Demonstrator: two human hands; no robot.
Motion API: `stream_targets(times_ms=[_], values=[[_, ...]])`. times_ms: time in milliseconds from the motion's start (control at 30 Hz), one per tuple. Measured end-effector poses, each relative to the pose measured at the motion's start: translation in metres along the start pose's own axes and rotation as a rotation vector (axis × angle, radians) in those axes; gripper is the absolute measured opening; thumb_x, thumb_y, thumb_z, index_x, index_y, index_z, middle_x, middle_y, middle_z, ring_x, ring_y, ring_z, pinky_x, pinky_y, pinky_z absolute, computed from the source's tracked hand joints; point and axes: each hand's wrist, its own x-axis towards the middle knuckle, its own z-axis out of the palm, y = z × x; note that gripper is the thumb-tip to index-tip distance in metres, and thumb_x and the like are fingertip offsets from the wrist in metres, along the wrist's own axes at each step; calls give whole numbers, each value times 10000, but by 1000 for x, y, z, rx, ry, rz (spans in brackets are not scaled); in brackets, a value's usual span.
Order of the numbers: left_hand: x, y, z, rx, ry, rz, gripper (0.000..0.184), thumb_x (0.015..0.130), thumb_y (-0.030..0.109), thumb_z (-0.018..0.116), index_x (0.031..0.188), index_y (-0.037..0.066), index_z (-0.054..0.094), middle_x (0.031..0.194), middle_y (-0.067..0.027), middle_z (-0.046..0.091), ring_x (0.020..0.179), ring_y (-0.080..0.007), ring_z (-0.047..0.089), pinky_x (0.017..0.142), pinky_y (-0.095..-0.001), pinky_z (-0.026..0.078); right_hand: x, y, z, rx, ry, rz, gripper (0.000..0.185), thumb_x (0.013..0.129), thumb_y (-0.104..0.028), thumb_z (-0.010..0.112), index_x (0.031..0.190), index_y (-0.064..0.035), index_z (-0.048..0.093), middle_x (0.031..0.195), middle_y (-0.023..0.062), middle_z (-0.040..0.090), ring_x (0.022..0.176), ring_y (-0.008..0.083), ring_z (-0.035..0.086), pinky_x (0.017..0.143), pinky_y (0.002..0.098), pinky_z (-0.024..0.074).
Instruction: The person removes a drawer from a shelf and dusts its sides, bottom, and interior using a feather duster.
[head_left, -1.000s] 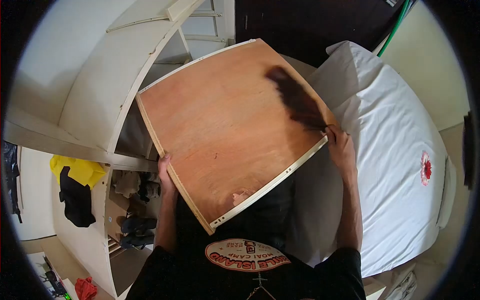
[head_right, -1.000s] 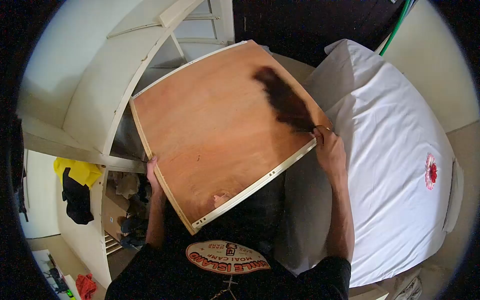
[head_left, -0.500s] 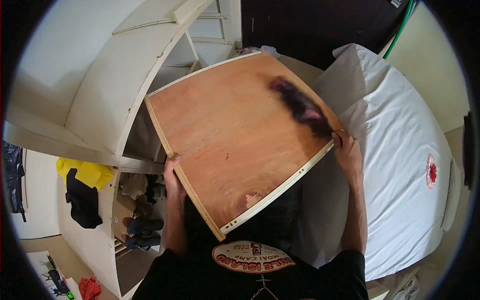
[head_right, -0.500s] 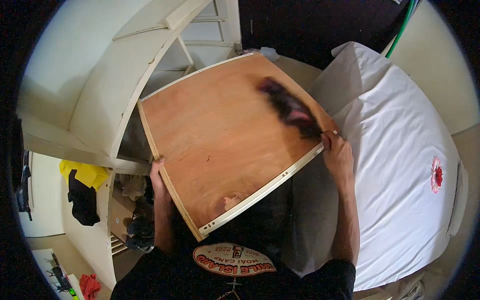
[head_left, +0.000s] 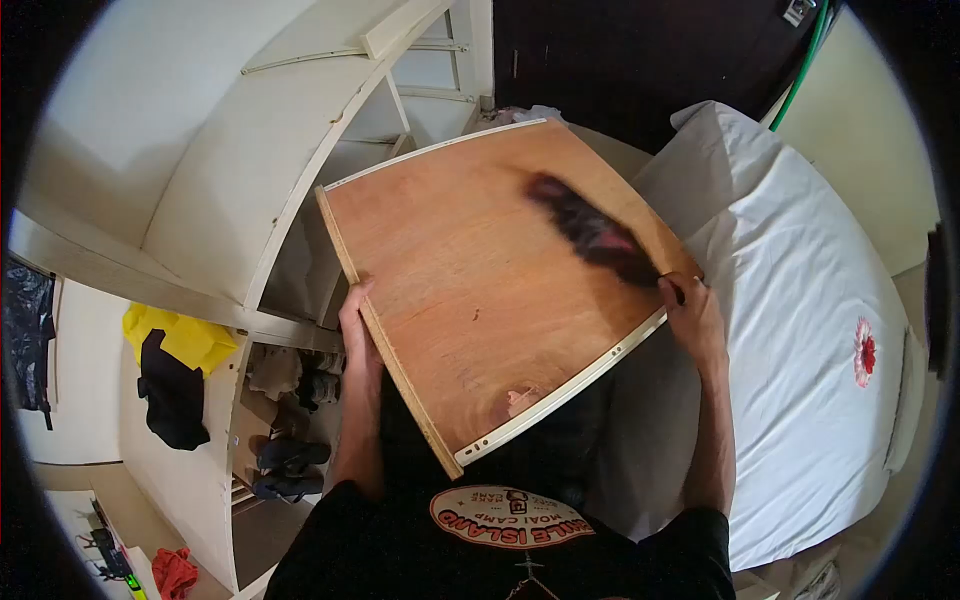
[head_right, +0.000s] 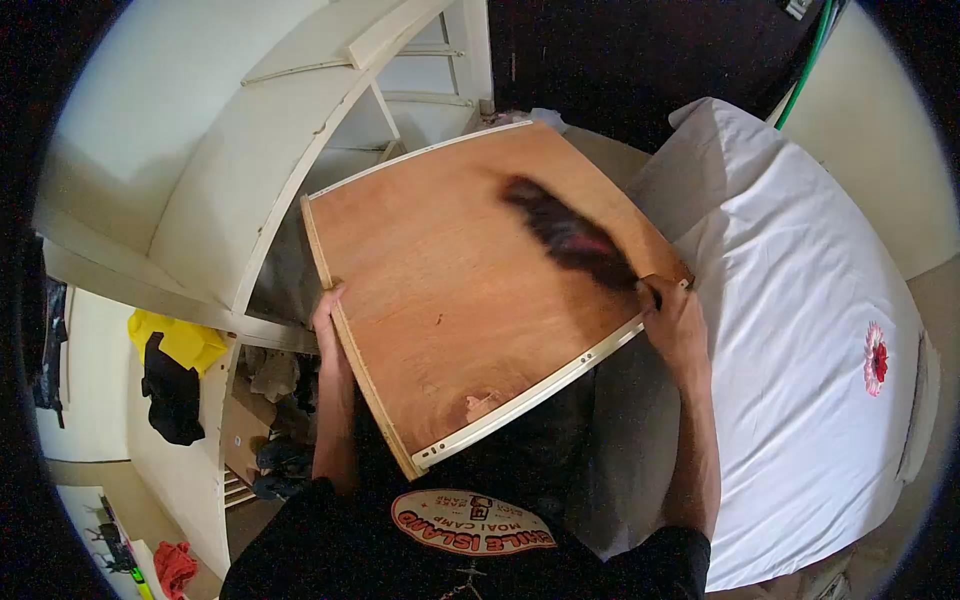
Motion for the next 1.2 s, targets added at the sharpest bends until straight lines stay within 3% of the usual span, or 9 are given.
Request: stream_targets(times_ms=[100, 200, 300, 400, 633, 733, 900, 1000, 1200], values=[[14, -13, -11, 3, -63, 94, 320, 788, 301, 625, 1019, 93, 547, 938, -30, 518, 918, -177, 515, 826, -332, 424, -2, 12, 7, -127, 67, 41, 234, 923, -246, 599, 968, -39, 699, 886, 254, 654, 861, 432, 633, 728, 488, 506], [13, -11, -13, 28, -102, 186, 312, 786, 303, 621, 1017, 109, 542, 923, -21, 494, 918, -177, 504, 824, -330, 414, 0, 15, 2, 72, -87, 63, 240, 923, -255, 598, 976, -40, 692, 862, 260, 650, 837, 447, 628, 724, 500, 503], [12, -12, -15, 25, -59, 176, 310, 783, 306, 612, 1016, 114, 542, 908, -17, 479, 910, -175, 499, 813, -326, 409, 1, 16, 18, -106, 136, 53, 236, 923, -261, 597, 998, -56, 686, 837, 248, 655, 824, 459, 622, 718, 508, 501], [13, -10, -12, -22, -57, 179, 315, 780, 316, 606, 1011, 111, 546, 900, -14, 473, 900, -168, 495, 799, -315, 405, -2, 9, 13, 108, -40, -4, 256, 926, -258, 591, 1001, -27, 671, 821, 232, 664, 801, 466, 619, 709, 506, 504], [17, -29, -25, -7, -56, 221, 260, 780, 295, 592, 924, 85, 539, 821, 2, 443, 803, -133, 457, 703, -282, 373, 0, 19, 32, -23, 154, -112, 227, 923, -236, 595, 999, -36, 670, 849, 231, 644, 761, 444, 607, 679, 482, 499], [21, -43, -33, -32, -69, 206, 294, 772, 318, 604, 962, 102, 545, 879, -18, 470, 877, -172, 491, 784, -318, 408, 3, 7, 23, -50, 95, -22, 211, 923, -220, 591, 993, -36, 670, 867, 225, 645, 769, 437, 610, 684, 473, 499], [10, -38, -19, -57, -38, 276, 216, 767, 248, 589, 870, 75, 511, 782, 13, 423, 734, -106, 420, 659, -261, 336, 13, 15, 20, 219, -127, 14, 228, 930, -214, 583, 948, -6, 675, 876, 231, 653, 802, 442, 624, 699, 481, 494], [4, -24, -10, 37, -50, 403, 224, 748, 234, 592, 862, 67, 494, 774, 12, 417, 727, -102, 407, 665, -250, 322, 13, 32, 29, 97, 211, -88, 234, 940, -212, 569, 925, -4, 677, 839, 242, 652, 815, 445, 627, 709, 483, 493], [-16, 19, 19, 75, -48, 524, 243, 730, 226, 584, 876, 60, 483, 818, -15, 443, 776, -130, 440, 713, -271, 353, 8, 9, -6, 66, 159, 58, 203, 947, -160, 536, 954, 3, 657, 798, 269, 640, 781, 469, 615, 682, 488, 495]])
